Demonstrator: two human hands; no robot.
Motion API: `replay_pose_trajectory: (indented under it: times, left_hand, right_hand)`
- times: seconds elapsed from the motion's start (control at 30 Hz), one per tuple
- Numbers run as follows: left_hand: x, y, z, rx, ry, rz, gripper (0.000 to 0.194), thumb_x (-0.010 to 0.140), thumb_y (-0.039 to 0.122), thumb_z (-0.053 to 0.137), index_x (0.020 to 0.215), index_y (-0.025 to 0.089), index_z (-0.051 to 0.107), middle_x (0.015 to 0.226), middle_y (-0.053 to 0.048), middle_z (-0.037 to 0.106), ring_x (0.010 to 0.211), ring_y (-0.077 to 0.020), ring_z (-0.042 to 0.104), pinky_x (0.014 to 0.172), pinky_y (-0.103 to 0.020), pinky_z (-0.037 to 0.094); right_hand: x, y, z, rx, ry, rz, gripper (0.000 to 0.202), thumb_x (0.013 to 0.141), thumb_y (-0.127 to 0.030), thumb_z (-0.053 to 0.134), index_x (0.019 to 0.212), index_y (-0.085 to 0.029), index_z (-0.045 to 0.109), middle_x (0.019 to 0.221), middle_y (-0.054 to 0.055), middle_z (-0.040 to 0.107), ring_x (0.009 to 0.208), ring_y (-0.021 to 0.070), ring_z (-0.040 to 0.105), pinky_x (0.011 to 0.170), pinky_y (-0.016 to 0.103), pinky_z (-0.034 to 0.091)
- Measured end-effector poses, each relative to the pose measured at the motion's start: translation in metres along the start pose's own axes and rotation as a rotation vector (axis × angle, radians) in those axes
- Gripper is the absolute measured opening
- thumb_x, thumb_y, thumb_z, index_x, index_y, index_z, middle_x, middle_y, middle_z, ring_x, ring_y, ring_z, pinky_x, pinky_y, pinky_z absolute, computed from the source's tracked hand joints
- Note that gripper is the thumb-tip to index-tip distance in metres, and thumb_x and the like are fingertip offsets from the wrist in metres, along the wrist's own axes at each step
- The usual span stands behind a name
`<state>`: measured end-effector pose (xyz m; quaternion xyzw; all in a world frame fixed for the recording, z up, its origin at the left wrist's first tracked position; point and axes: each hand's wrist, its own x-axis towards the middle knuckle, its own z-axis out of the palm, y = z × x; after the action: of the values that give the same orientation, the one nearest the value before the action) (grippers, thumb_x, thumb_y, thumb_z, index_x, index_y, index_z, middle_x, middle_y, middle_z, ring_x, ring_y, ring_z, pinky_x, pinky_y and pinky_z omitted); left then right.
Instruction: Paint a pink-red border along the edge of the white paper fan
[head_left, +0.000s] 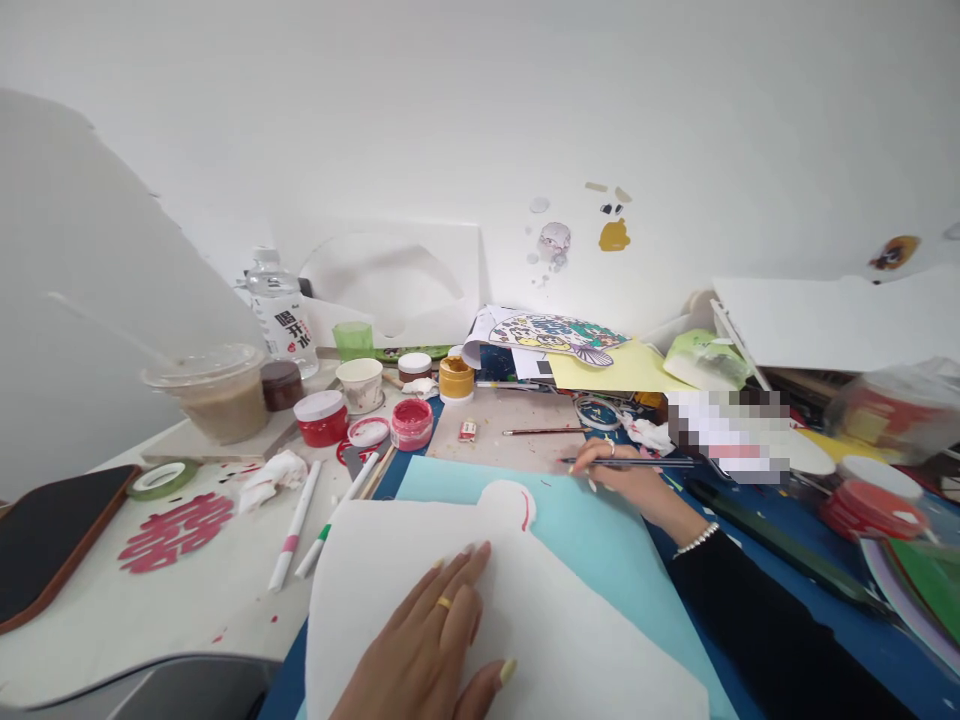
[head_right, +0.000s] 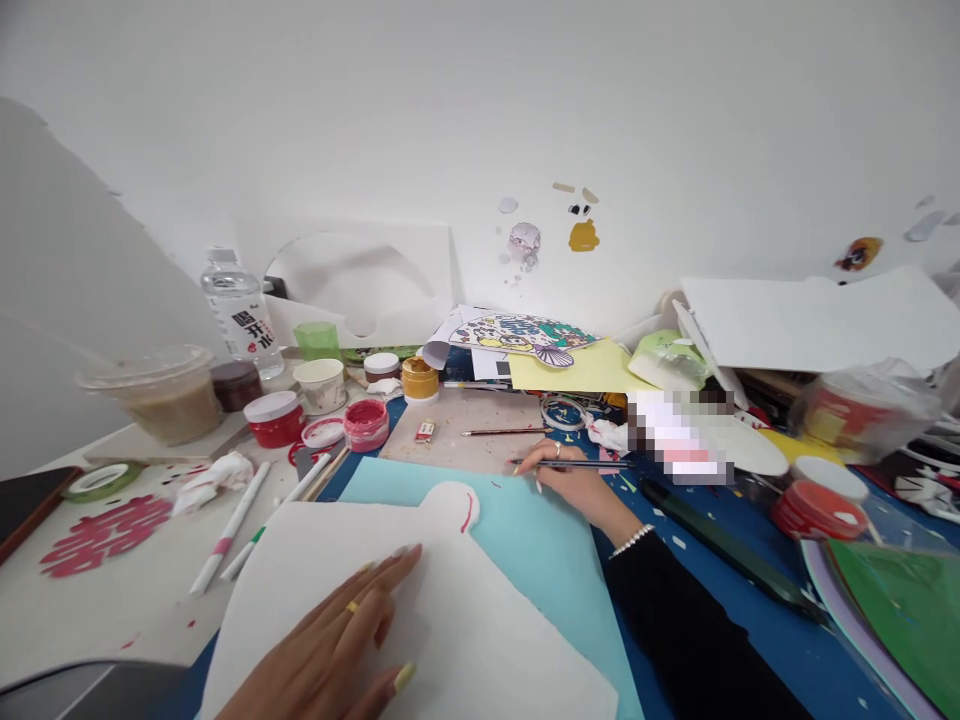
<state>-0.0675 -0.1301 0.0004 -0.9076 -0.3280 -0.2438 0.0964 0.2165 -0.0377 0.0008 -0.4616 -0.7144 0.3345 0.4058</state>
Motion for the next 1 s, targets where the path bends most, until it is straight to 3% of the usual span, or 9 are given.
replay_pose_trajectory:
  times: [0.1,0.23,0.3,0.33,0.43,0.53,0.67,0.87,1.0]
  left_hand:
    - [-0.002,-0.002,-0.004,-0.03,-0.017,-0.004,0.071,0.082,0.04,0.043,0.137,0.022,0.002,0.119,-0.005,0.055,0.1,-0.0178,0.057,0.08,-0.024,0.051]
    - [-0.019,-0.013,-0.024,-0.119,-0.086,-0.081,0.065,0.082,0.038,0.043,0.136,0.026,0.009,0.093,0.0,0.066,0.084,-0.0157,0.063,0.067,-0.019,0.052]
    - [-0.026,-0.027,-0.039,-0.107,-0.15,-0.137,0.059,0.081,0.039,0.044,0.133,0.028,0.019,0.101,0.0,0.063,0.081,-0.0151,0.063,0.063,-0.019,0.052]
    - [-0.027,-0.036,-0.045,-0.088,-0.119,-0.141,0.055,0.08,0.041,0.044,0.13,0.029,0.025,0.105,-0.001,0.062,0.079,-0.0154,0.064,0.06,-0.02,0.052]
    - [-0.014,-0.071,-0.055,-0.024,-0.133,-0.314,0.042,0.078,0.048,0.044,0.114,0.027,0.042,0.109,-0.004,0.059,0.083,-0.0207,0.062,0.061,-0.027,0.052]
    - [0.013,-0.108,-0.048,0.001,-0.201,-0.453,0.047,0.078,0.053,0.04,0.113,0.023,0.04,0.116,-0.009,0.052,0.098,-0.0268,0.055,0.076,-0.038,0.047]
    - [0.047,-0.142,-0.026,0.001,-0.231,-0.589,0.073,0.073,0.051,0.045,0.129,0.011,0.017,0.124,-0.02,0.041,0.114,-0.0306,0.041,0.088,-0.042,0.038]
    - [0.073,-0.15,-0.006,-0.033,-0.323,-0.641,0.088,0.067,0.048,0.053,0.131,0.008,0.007,0.111,-0.02,0.051,0.105,-0.0313,0.05,0.081,-0.039,0.041]
    - [0.08,-0.149,0.002,-0.003,-0.319,-0.683,0.092,0.065,0.049,0.055,0.131,0.007,0.006,0.11,-0.02,0.052,0.1,-0.0329,0.053,0.075,-0.038,0.043]
  right_hand:
    - [0.0,-0.001,0.003,0.091,0.151,0.107,0.013,0.07,-0.019,0.049,0.072,-0.019,0.062,0.068,0.001,0.056,0.055,0.0114,0.046,0.051,0.024,0.036]
    - [-0.001,-0.004,0.006,0.201,0.192,0.155,0.014,0.072,-0.024,0.051,0.078,-0.018,0.062,0.057,-0.002,0.05,0.05,0.0095,0.042,0.046,0.022,0.03]
    - [-0.001,-0.005,0.007,0.245,0.184,0.153,0.019,0.073,-0.028,0.051,0.083,-0.017,0.062,0.062,0.0,0.053,0.052,0.0095,0.043,0.047,0.023,0.032]
    - [-0.001,-0.006,0.008,0.265,0.183,0.154,0.022,0.074,-0.03,0.05,0.086,-0.016,0.061,0.066,0.001,0.055,0.052,0.0096,0.044,0.047,0.023,0.032]
    - [0.0,-0.006,0.01,0.332,0.215,0.174,0.03,0.076,-0.036,0.045,0.092,-0.015,0.059,0.078,0.005,0.06,0.053,0.0098,0.046,0.047,0.024,0.033]
    - [0.001,-0.007,0.012,0.386,0.26,0.188,0.028,0.075,-0.034,0.045,0.093,-0.015,0.055,0.071,0.003,0.06,0.05,0.0096,0.044,0.047,0.024,0.033]
    - [0.0,-0.009,0.012,0.372,0.305,0.171,0.02,0.072,-0.034,0.049,0.084,-0.017,0.05,0.062,0.0,0.057,0.046,0.0086,0.042,0.046,0.023,0.033]
    - [0.0,-0.01,0.012,0.374,0.325,0.161,0.018,0.071,-0.032,0.048,0.083,-0.018,0.049,0.06,-0.002,0.054,0.045,0.0081,0.041,0.045,0.023,0.032]
    - [-0.001,-0.011,0.012,0.362,0.301,0.164,0.019,0.072,-0.031,0.047,0.084,-0.017,0.051,0.06,-0.002,0.054,0.046,0.0081,0.041,0.045,0.023,0.032]
